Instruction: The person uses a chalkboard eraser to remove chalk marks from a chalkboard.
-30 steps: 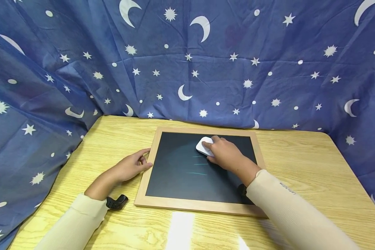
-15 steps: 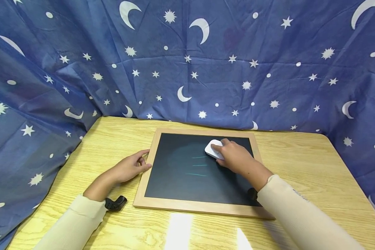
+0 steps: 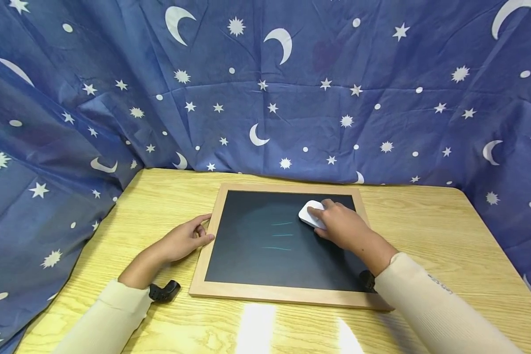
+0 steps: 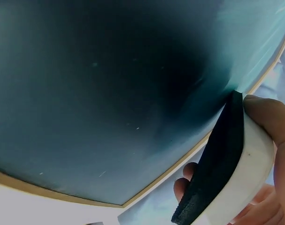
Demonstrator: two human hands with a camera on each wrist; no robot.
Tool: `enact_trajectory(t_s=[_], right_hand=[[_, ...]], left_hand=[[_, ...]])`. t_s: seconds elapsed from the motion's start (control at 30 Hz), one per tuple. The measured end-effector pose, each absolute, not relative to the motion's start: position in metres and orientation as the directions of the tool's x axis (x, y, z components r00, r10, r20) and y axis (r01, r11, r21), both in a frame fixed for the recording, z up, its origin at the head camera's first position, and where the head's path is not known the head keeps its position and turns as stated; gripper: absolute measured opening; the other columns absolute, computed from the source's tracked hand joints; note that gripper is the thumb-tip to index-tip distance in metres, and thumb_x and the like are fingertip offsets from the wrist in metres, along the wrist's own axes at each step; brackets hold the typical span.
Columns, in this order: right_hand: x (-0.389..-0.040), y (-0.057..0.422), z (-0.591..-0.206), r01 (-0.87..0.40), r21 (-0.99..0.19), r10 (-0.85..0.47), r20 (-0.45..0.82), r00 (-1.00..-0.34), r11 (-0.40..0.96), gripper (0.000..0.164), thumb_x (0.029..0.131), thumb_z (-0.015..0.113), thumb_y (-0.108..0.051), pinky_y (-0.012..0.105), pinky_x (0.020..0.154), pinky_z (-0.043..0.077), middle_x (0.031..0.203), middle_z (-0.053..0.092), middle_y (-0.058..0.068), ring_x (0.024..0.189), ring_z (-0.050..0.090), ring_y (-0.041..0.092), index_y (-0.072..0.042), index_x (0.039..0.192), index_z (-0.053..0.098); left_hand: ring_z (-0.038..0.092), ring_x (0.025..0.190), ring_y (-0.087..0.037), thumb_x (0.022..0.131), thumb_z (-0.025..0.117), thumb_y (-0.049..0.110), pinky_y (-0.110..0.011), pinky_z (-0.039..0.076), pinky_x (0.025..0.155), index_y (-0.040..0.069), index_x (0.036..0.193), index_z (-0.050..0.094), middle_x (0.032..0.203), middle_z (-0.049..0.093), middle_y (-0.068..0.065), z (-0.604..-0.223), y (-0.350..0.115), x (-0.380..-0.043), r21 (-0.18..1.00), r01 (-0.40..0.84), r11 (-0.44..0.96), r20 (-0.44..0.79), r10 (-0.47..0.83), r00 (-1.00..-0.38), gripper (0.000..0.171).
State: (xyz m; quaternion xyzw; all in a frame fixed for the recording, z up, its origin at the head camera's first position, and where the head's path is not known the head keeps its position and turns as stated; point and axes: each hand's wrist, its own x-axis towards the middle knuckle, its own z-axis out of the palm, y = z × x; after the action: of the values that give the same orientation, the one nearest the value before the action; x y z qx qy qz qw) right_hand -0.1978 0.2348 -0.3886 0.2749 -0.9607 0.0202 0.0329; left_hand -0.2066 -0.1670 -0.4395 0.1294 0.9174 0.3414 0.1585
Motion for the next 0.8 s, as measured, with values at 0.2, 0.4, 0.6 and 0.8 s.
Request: enact_trajectory(t_s=[0.2, 0.4, 0.6, 0.8], right_hand=[[-0.201, 0.222, -0.39, -0.538, -0.001, -0.537, 0.062, -0.841, 0.843, 0.051, 0.088, 0.078, -0.024, 0.051, 0.079, 0.056, 0.121, 0.06, 0.033, 0.097, 0.067, 0.043, -0.01, 0.136, 0.063], [-0.208, 0.201, -0.391, -0.54, -0.006, -0.54, 0.042, -0.841, 0.841, 0.051, 0.09, 0.076, -0.024, 0.051, 0.084, 0.056, 0.126, 0.059, 0.032, 0.103, 0.066, 0.043, -0.012, 0.137, 0.062], [-0.215, 0.184, -0.394, -0.561, 0.008, -0.56, 0.064, -0.826, 0.828, 0.052, 0.089, 0.077, -0.025, 0.051, 0.085, 0.056, 0.127, 0.059, 0.03, 0.104, 0.066, 0.042, -0.012, 0.137, 0.062], [-0.218, 0.18, -0.394, -0.561, 0.017, -0.56, 0.065, -0.826, 0.828, 0.052, 0.089, 0.078, -0.025, 0.05, 0.083, 0.056, 0.127, 0.059, 0.029, 0.103, 0.067, 0.041, -0.014, 0.137, 0.063]], left_hand=[[0.052, 0.073, -0.014, 0.1, 0.062, 0.037, -0.03, 0.042, 0.07, 0.01, 0.156, 0.034, 0.095, 0.06, -0.001, -0.441, -0.167, -0.206, 0.666, 0.14, 0.732, -0.19, 0.348, -0.918, 0.068], [0.052, 0.073, -0.015, 0.1, 0.062, 0.036, -0.031, 0.042, 0.07, 0.01, 0.156, 0.034, 0.094, 0.06, -0.001, -0.439, -0.167, -0.205, 0.671, 0.137, 0.729, -0.193, 0.35, -0.917, 0.068], [0.051, 0.072, -0.014, 0.1, 0.062, 0.036, -0.031, 0.041, 0.069, 0.01, 0.156, 0.034, 0.093, 0.06, -0.001, -0.439, -0.165, -0.205, 0.675, 0.129, 0.726, -0.196, 0.346, -0.918, 0.068], [0.052, 0.073, -0.014, 0.1, 0.062, 0.036, -0.03, 0.042, 0.069, 0.011, 0.156, 0.033, 0.093, 0.059, -0.001, -0.438, -0.165, -0.204, 0.674, 0.116, 0.729, -0.201, 0.333, -0.921, 0.068]])
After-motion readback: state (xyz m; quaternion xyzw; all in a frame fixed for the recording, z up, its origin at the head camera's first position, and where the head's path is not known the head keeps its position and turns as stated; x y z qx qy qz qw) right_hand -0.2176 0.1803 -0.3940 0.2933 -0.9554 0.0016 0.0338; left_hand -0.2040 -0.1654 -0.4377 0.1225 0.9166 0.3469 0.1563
